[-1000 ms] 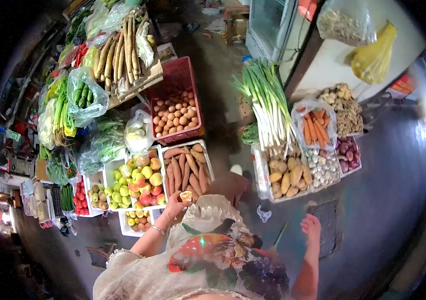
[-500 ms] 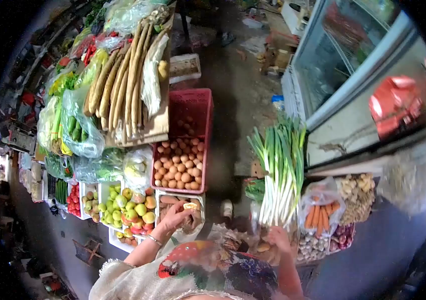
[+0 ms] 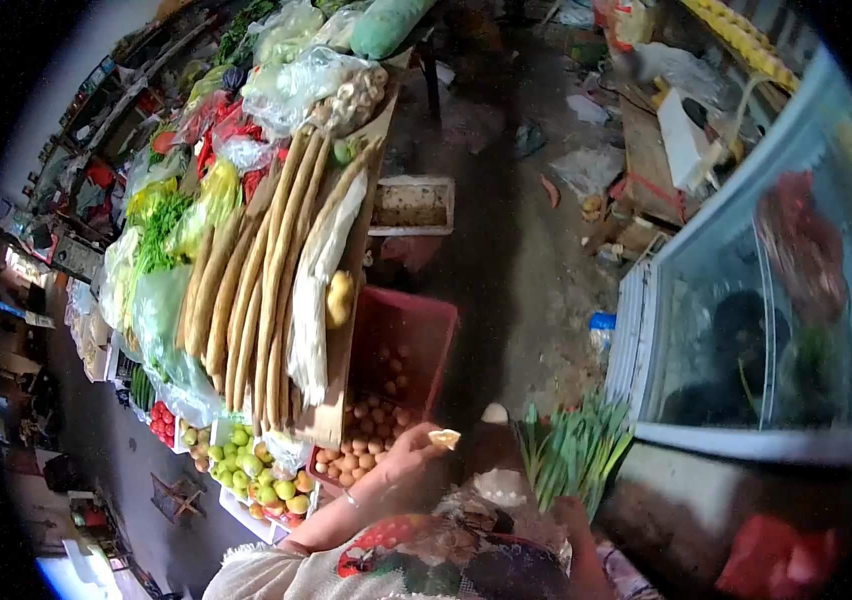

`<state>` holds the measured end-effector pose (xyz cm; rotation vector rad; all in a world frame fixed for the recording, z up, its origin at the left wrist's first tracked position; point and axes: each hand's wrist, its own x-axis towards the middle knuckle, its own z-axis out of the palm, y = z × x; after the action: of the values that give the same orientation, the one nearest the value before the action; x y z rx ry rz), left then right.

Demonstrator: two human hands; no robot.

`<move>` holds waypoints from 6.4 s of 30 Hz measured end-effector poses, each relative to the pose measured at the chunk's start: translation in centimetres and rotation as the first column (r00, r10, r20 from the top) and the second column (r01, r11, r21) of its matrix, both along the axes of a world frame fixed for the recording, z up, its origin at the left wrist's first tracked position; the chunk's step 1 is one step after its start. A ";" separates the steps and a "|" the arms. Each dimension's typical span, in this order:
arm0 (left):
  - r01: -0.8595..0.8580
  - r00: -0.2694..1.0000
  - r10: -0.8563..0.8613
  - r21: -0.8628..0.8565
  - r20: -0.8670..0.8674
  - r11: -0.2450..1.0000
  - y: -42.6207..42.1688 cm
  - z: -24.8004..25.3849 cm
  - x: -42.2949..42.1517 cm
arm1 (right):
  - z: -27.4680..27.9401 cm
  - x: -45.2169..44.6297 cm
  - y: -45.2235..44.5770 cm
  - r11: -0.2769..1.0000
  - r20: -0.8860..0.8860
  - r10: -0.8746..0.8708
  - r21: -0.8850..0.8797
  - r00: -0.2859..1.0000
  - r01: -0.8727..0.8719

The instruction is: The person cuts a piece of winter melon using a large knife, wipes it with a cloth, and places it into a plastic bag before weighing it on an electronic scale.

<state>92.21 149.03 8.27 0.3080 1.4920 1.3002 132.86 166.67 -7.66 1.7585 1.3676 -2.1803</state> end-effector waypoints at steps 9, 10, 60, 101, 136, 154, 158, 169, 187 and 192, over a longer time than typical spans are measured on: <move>0.006 0.995 -0.002 0.039 -0.099 0.999 14.2 12.7 -8.2 | 5.8 -8.5 17.4 0.996 0.068 0.093 0.008 0.993 -0.094; -0.013 0.984 0.026 0.075 -0.175 0.997 15.2 13.3 -9.3 | 4.8 -9.0 19.1 0.993 0.035 0.115 -0.009 0.993 -0.115; -0.992 0.121 0.988 0.050 0.098 0.117 39.0 18.5 -48.7 | 36.9 -115.7 34.1 -0.218 0.176 0.962 0.954 -0.207 -0.206; -0.865 -0.489 0.744 0.363 -0.456 -0.346 16.7 25.9 -57.6 | 38.3 -116.2 7.3 -0.572 0.248 0.458 0.817 -0.854 -0.070; -0.880 0.056 0.653 0.272 -0.755 0.390 32.6 20.4 -75.0 | 37.8 -141.8 35.1 -0.731 0.749 0.648 0.560 -0.140 -0.391; -0.766 0.493 0.350 -0.207 -0.796 0.608 30.2 24.2 -67.9 | 38.4 -121.0 38.4 -0.645 0.610 0.764 0.708 -0.210 -0.288; -0.694 0.367 0.269 -0.070 -0.890 0.716 32.3 23.9 -67.0 | 38.0 -118.7 40.1 -0.565 0.528 0.823 0.726 -0.208 -0.391; -0.670 0.456 0.198 -0.189 -0.868 0.718 31.3 23.5 -67.5 | 35.1 -110.9 47.3 -0.195 0.231 0.973 0.758 -0.023 -0.622; -0.745 0.539 0.036 -0.457 -0.841 0.485 34.1 23.4 -68.4 | 24.7 -109.8 68.6 -0.256 0.293 0.952 0.601 -0.089 -0.757; -0.608 0.668 -0.154 -0.653 -0.728 0.451 29.6 20.7 -69.4 | 23.1 -108.9 77.8 -0.304 0.425 0.899 0.440 -0.102 -0.845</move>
<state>22.83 178.59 28.94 -0.1658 2.7957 0.3809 24.00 244.48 15.40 -0.0491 2.3610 -0.7491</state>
